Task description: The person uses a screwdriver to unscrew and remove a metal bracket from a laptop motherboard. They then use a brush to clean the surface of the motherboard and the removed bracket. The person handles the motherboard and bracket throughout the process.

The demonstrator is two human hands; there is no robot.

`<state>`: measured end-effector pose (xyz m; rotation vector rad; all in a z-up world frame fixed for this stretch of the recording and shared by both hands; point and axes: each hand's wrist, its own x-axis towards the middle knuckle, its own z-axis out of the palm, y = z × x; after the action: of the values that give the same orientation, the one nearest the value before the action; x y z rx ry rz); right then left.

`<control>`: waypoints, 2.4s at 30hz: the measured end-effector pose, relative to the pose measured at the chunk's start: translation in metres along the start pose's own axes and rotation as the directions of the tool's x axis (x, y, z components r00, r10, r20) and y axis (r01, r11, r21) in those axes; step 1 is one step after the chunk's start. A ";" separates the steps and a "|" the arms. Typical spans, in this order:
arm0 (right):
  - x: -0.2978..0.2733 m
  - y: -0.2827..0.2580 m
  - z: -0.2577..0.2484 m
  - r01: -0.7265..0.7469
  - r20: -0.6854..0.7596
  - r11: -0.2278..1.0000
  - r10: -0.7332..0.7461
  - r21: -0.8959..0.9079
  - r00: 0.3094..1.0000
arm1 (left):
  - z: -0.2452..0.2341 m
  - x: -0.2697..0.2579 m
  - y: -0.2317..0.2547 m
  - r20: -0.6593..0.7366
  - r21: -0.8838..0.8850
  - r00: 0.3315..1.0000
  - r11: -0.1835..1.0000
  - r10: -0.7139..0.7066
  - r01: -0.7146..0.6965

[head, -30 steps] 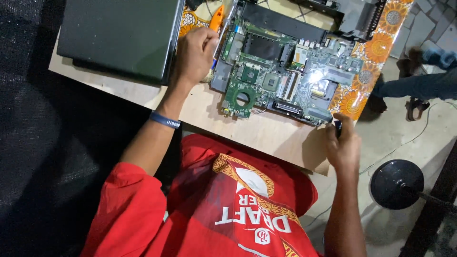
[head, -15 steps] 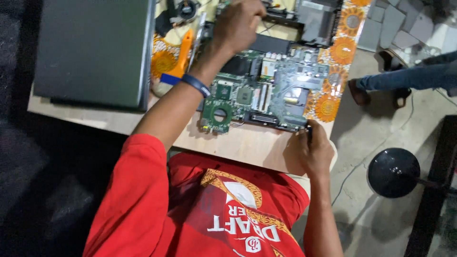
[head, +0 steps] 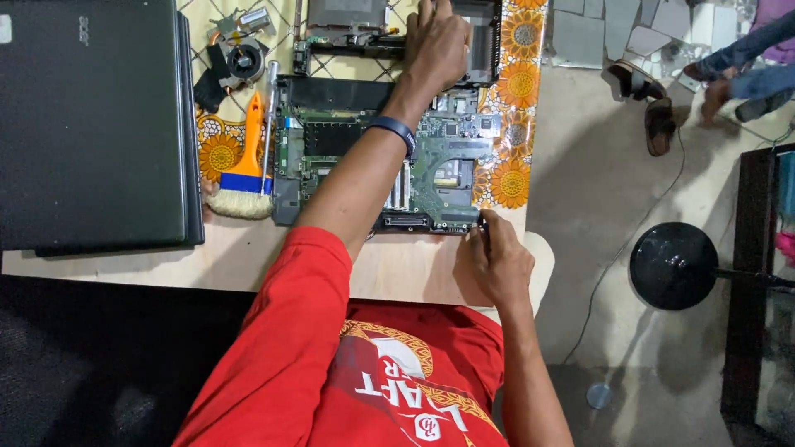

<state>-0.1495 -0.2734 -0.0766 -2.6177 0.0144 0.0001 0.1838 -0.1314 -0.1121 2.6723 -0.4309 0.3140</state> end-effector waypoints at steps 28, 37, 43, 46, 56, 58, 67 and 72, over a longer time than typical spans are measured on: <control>0.018 -0.010 -0.039 -0.076 0.242 0.971 0.020 0.226 0.970 | -0.143 -0.147 -0.045 0.524 -0.136 0.827 0.979 0.203 -0.154; 0.016 -0.010 -0.034 -0.085 0.232 0.986 0.050 0.146 0.972 | -0.123 -0.165 -0.052 0.330 -0.082 0.868 0.927 0.372 -0.366; 0.012 -0.009 -0.029 -0.062 0.182 0.989 0.037 0.133 0.983 | -0.113 -0.187 -0.040 0.010 0.172 0.912 0.898 0.409 -0.405; 0.009 -0.003 -0.013 -0.054 0.122 0.996 0.044 0.075 0.992 | -0.108 -0.199 -0.026 -0.111 0.143 0.917 0.919 0.384 -0.367; 0.005 0.006 0.003 -0.041 0.020 0.999 0.040 0.020 0.999 | -0.081 -0.223 -0.029 -0.289 0.098 0.877 0.923 0.384 -0.372; 0.007 0.003 -0.002 -0.036 0.019 0.999 0.035 0.026 0.999 | -0.092 -0.220 -0.028 -0.328 0.104 0.863 0.923 0.384 -0.372; 0.019 -0.041 -0.052 -0.263 0.156 0.952 0.239 0.155 0.958 | -0.215 -0.289 0.031 -0.066 -0.911 0.902 0.394 -0.426 0.119; 0.015 -0.061 -0.066 -0.033 0.016 0.908 0.029 0.418 0.999 | -0.239 -0.322 0.059 -0.048 -0.940 0.849 0.312 -0.526 0.140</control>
<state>-0.1343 -0.2537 0.0106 -2.1857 0.0475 0.0186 -0.1712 0.0006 0.0312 1.4438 0.1202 0.2852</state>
